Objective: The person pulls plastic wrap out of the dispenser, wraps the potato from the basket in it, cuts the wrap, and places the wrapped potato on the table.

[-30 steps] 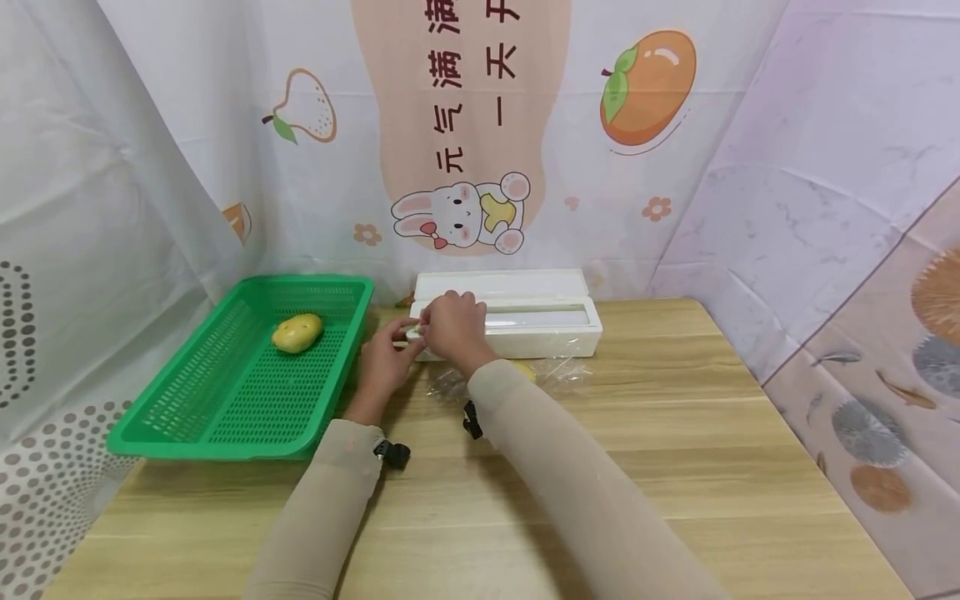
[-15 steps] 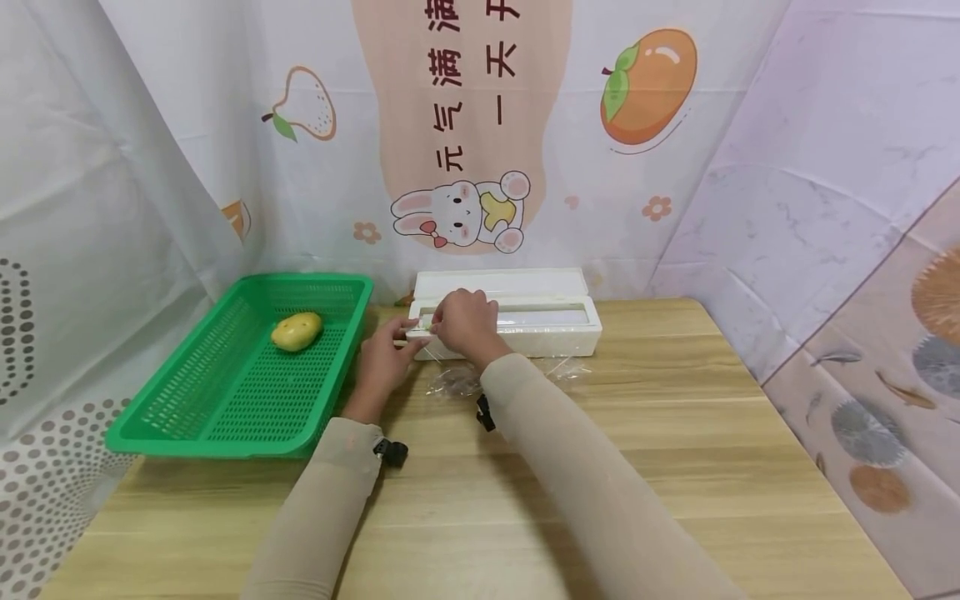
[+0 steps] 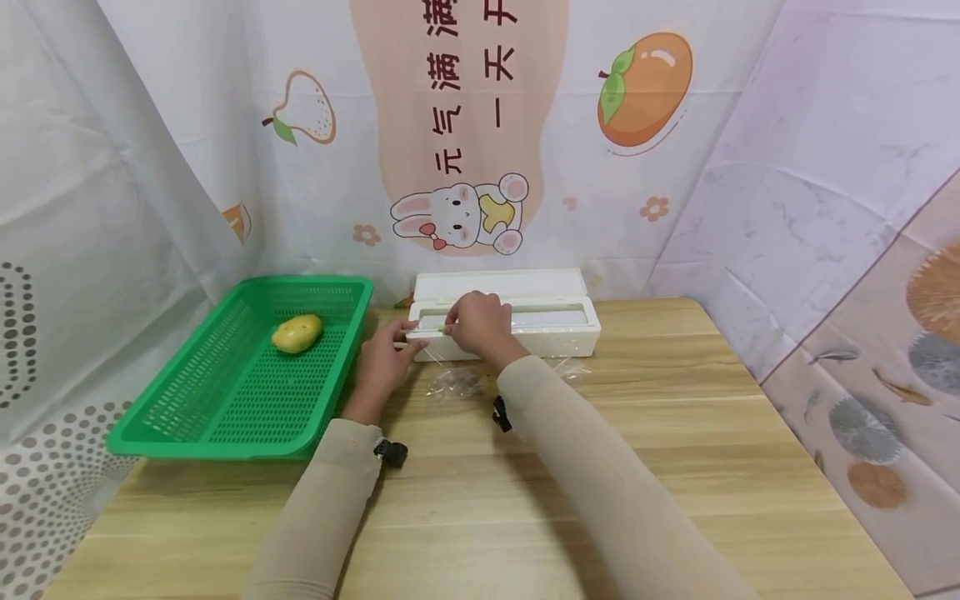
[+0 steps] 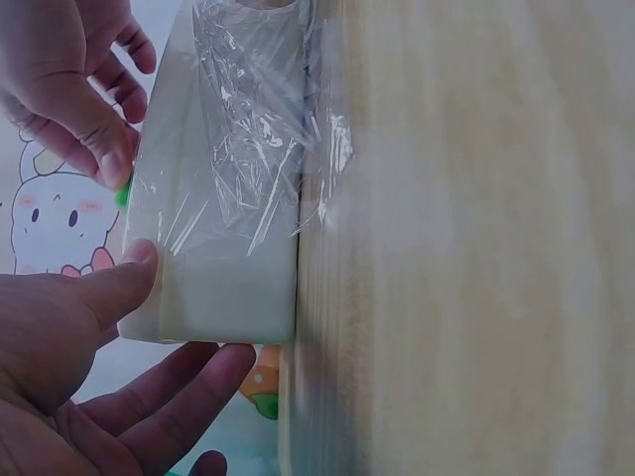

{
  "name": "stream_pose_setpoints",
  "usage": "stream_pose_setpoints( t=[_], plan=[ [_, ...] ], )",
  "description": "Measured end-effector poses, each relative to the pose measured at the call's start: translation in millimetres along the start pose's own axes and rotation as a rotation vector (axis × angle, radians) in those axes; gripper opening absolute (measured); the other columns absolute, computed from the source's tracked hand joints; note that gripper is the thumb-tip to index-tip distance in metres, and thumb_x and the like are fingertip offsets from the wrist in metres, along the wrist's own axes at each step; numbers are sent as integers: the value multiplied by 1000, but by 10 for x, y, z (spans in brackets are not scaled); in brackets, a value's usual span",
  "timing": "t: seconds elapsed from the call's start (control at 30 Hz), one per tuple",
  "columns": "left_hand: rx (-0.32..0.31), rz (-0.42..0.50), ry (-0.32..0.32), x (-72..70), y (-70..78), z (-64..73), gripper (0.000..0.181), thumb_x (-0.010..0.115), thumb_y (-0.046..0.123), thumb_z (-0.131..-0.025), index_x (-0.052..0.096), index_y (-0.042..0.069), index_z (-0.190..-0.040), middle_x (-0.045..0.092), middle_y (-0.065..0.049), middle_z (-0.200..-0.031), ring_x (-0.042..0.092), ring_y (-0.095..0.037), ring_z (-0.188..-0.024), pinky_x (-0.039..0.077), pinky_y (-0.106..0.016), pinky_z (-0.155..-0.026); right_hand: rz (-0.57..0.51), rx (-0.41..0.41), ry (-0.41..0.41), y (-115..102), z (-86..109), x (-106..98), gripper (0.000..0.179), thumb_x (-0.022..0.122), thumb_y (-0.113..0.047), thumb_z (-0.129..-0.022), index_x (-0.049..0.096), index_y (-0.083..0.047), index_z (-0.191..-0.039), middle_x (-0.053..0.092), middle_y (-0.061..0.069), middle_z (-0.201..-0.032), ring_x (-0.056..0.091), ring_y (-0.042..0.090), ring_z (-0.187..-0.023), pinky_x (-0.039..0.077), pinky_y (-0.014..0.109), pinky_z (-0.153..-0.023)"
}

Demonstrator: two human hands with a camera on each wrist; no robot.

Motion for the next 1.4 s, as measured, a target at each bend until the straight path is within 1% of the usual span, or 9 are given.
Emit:
stream_pose_setpoints(
  t=[0.17,0.37,0.57,0.67,0.8,1.03,1.23,1.4],
  plan=[
    [0,-7,8,-3,-10,2,44,68,44,-84,59,28,-124,69,-5,-110,65,-24,-100,50,-44,-79,-8,-15,2,24,4,-4,11,70,-43,-84,73,-34,-79,63,-8,-101,53,26,-97,40,49,-84],
    [-6,-17,-10,12,-19,1,43,68,46,-84,58,30,-124,69,-5,-112,65,-24,-100,50,-43,-78,12,-10,-8,59,4,-30,9,71,-43,-83,73,-34,-80,64,-8,-100,53,26,-95,41,49,-84],
    [-10,-16,-10,15,-1,11,42,68,44,-85,59,29,-124,69,-6,-112,64,-24,-101,50,-44,-80,3,-12,-15,131,7,-55,10,71,-42,-83,72,-34,-77,65,-8,-96,52,25,-93,41,49,-83],
    [-8,-15,-17,20,7,12,43,67,43,-86,58,28,-125,68,-7,-114,63,-25,-102,49,-45,-82,-14,-11,-19,186,18,-73,10,71,-41,-83,71,-33,-76,65,-9,-93,53,24,-92,40,48,-83],
    [-11,-8,-15,15,8,16,42,67,42,-86,59,28,-124,67,-8,-115,63,-26,-103,50,-45,-83,-16,-2,-29,292,33,-104,9,71,-41,-83,73,-33,-80,65,-11,-94,53,24,-95,39,47,-83],
    [-3,-10,-12,-11,16,18,42,68,41,-86,59,26,-124,68,-7,-112,63,-25,-102,50,-44,-81,-17,15,-34,486,80,-163,10,71,-43,-83,72,-33,-81,65,-12,-90,53,24,-94,38,48,-84],
    [-9,-13,-23,-12,11,22,41,67,40,-87,58,26,-125,68,-5,-110,63,-24,-102,50,-42,-77,-27,10,-27,578,114,-192,10,71,-43,-83,72,-34,-80,64,-12,-86,53,24,-91,38,48,-83],
    [-10,-13,-27,-7,23,29,41,67,40,-87,58,26,-125,68,-5,-109,63,-24,-101,50,-40,-74,-28,24,-16,655,133,-194,10,71,-43,-83,71,-35,-78,64,-13,-86,53,22,-91,37,48,-84]
  ],
)
Point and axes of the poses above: each hand's wrist, its own z-axis away from the middle knuckle, its own x-axis out of the palm, y = z × x, the point moved 4 cm from there along -z, towards the middle knuckle
